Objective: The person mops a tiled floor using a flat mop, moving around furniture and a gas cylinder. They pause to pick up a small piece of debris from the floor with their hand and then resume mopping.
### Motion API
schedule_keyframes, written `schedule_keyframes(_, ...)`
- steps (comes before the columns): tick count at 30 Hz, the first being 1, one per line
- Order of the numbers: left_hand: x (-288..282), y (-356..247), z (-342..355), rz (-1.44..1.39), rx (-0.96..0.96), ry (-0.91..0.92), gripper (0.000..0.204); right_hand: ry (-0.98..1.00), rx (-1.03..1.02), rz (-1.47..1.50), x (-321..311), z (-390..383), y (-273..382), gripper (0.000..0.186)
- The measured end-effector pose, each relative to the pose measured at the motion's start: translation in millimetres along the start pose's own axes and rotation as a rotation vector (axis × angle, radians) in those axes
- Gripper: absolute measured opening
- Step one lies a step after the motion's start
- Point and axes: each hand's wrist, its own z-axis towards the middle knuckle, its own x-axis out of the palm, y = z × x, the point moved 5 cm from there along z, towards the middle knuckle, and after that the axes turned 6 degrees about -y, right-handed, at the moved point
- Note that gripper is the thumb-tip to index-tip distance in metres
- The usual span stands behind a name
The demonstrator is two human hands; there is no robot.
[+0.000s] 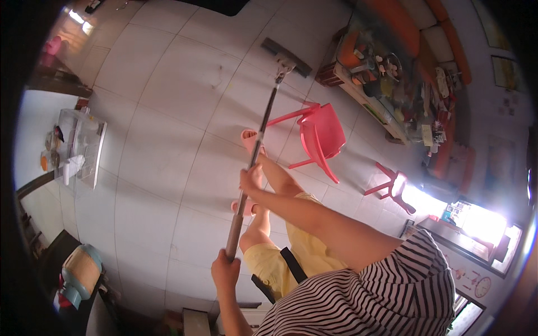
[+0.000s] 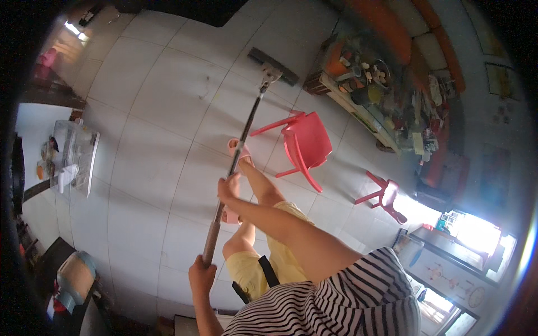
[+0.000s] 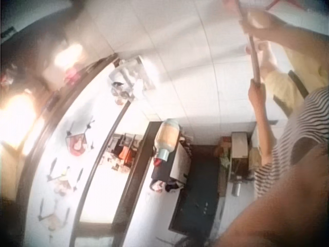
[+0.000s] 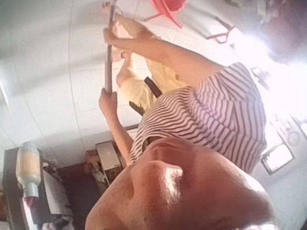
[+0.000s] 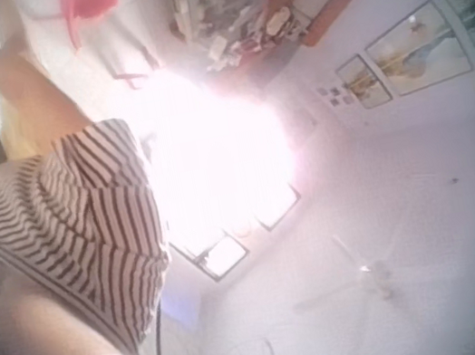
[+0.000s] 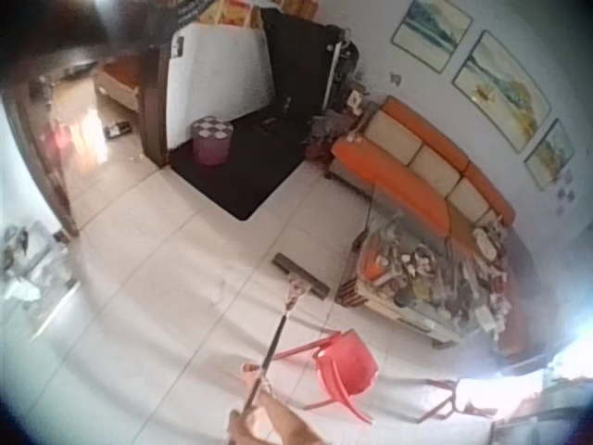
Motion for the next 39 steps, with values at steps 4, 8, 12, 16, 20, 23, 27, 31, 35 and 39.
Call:
schedule_keyframes(4,-9.9,71.5,-81.7,0.078,-0.109,-0.014,0.022,-0.159,-0.263,-0.217,25.7,-51.3,-148.9,0.034)
schedule_keyframes(8,-21.3,154.0,-215.2,0.057,-0.299,-0.119,0.028,0.277,0.100,-0.164,6.1,-219.6,-156.0,0.035)
schedule_keyframes(12,7.1,157.2,-257.6,0.018,-0.385,-0.039,0.044,0.431,0.391,-0.141,-33.9,-236.9,-164.3,0.036)
schedule_keyframes(16,100.9,143.3,-245.9,-0.097,-0.289,-0.214,0.021,0.424,0.330,-0.250,-67.9,-172.0,-158.6,0.035)
schedule_keyframes(20,147.3,35.0,-150.5,-0.315,-0.236,-0.225,0.021,0.235,0.153,-0.288,-79.1,-25.2,-123.8,0.021)
schedule_keyframes(23,166.7,-35.7,-66.3,-0.487,-0.155,-0.304,0.021,0.230,0.009,-0.067,-58.8,83.3,-57.3,0.014)
schedule_keyframes(27,130.4,-155.7,37.3,-0.417,-0.012,-0.321,0.019,0.413,-0.020,0.040,-48.0,214.8,66.3,0.018)
schedule_keyframes(31,57.4,-195.3,55.4,-0.416,0.070,-0.439,0.019,0.343,-0.171,-0.054,-38.4,208.5,144.4,0.016)
schedule_keyframes(35,62.6,-130.7,13.7,-0.413,-0.038,-0.380,0.021,0.381,-0.292,-0.252,-11.9,141.3,99.9,0.019)
schedule_keyframes(39,124.4,-78.8,-52.9,-0.456,-0.103,-0.315,0.024,0.373,-0.718,-0.666,-20.3,149.0,-2.2,0.021)
